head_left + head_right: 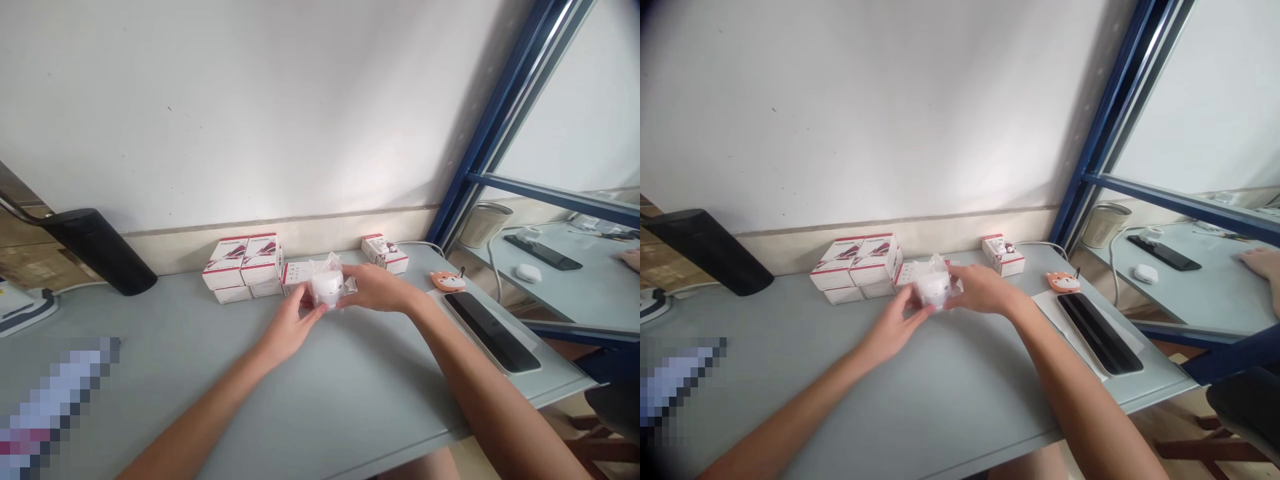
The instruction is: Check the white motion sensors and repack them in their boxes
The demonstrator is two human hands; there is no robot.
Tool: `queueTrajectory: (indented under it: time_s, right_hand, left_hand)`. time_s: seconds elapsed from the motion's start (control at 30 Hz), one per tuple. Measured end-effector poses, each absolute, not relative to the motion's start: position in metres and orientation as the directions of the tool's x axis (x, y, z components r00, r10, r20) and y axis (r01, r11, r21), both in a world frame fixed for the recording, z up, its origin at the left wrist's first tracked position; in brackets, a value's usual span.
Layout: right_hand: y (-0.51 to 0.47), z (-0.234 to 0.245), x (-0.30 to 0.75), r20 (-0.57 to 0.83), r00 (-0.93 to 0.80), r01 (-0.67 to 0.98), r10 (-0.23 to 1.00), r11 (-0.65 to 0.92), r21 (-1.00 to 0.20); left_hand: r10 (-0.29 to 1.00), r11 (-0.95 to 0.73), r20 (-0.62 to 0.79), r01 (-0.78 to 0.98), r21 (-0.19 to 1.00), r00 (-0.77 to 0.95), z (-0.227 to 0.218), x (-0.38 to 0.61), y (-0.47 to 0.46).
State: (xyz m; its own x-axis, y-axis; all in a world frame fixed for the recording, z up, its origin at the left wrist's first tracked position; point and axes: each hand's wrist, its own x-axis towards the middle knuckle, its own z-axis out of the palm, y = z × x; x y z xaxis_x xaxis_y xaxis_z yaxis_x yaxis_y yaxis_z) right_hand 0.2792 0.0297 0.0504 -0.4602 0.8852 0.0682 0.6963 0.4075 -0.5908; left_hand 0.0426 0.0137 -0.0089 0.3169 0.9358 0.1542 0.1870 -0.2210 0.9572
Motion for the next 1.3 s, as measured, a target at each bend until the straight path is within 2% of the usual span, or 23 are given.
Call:
queueTrajectory:
  time_s: [0.1, 0.3, 0.47, 0.67, 0.8, 0.9, 1.0, 1.1, 1.2, 1.3]
  right_hand:
    - [0.027, 0.051, 0.276, 0.049, -0.429, 0.770, 0.902, 0.393, -0.503]
    - [0.025, 0.049, 0.266, -0.059, -0.422, 0.854, 0.905, 0.375, -0.360]
    - [0.028, 0.043, 0.261, -0.104, -0.389, 0.884, 0.915, 0.339, -0.320]
    - [0.031, 0.038, 0.262, -0.116, -0.425, 0.866, 0.898, 0.366, -0.340]
    - [0.031, 0.031, 0.258, -0.130, -0.480, 0.825, 0.868, 0.395, -0.404]
    - [0.031, 0.026, 0.255, -0.138, -0.492, 0.806, 0.860, 0.389, -0.447]
    - [0.031, 0.027, 0.256, -0.128, -0.505, 0.781, 0.853, 0.388, -0.489]
    - [0.031, 0.036, 0.262, -0.057, -0.544, 0.686, 0.837, 0.404, -0.605]
    - [0.030, 0.046, 0.267, 0.078, -0.505, 0.558, 0.860, 0.393, -0.731]
    - [0.027, 0.052, 0.268, 0.148, -0.423, 0.506, 0.894, 0.368, -0.780]
  left_hand:
    - [0.935, -0.224, 0.147, 0.217, 0.950, 0.323, -0.009, 0.043, 0.013]
    - [0.937, -0.275, 0.138, 0.436, 0.857, 0.320, -0.023, 0.041, 0.018]
    - [0.928, -0.361, 0.238, 0.532, 0.766, 0.286, -0.029, 0.039, 0.020]
    - [0.894, -0.439, 0.290, 0.546, 0.714, 0.340, -0.029, 0.040, 0.020]
    - [0.905, -0.394, 0.277, 0.394, 0.830, 0.321, -0.022, 0.043, 0.015]
    - [0.938, -0.235, 0.146, 0.265, 0.935, 0.315, -0.016, 0.044, 0.014]
    - [0.959, -0.106, 0.045, 0.208, 0.972, 0.279, -0.009, 0.043, 0.015]
    - [0.987, -0.006, -0.003, 0.056, 0.998, 0.160, 0.000, 0.043, 0.016]
    - [0.994, 0.087, -0.067, -0.254, 0.963, 0.086, 0.011, 0.043, 0.018]
    - [0.989, 0.146, -0.119, -0.537, 0.831, 0.084, 0.021, 0.040, 0.020]
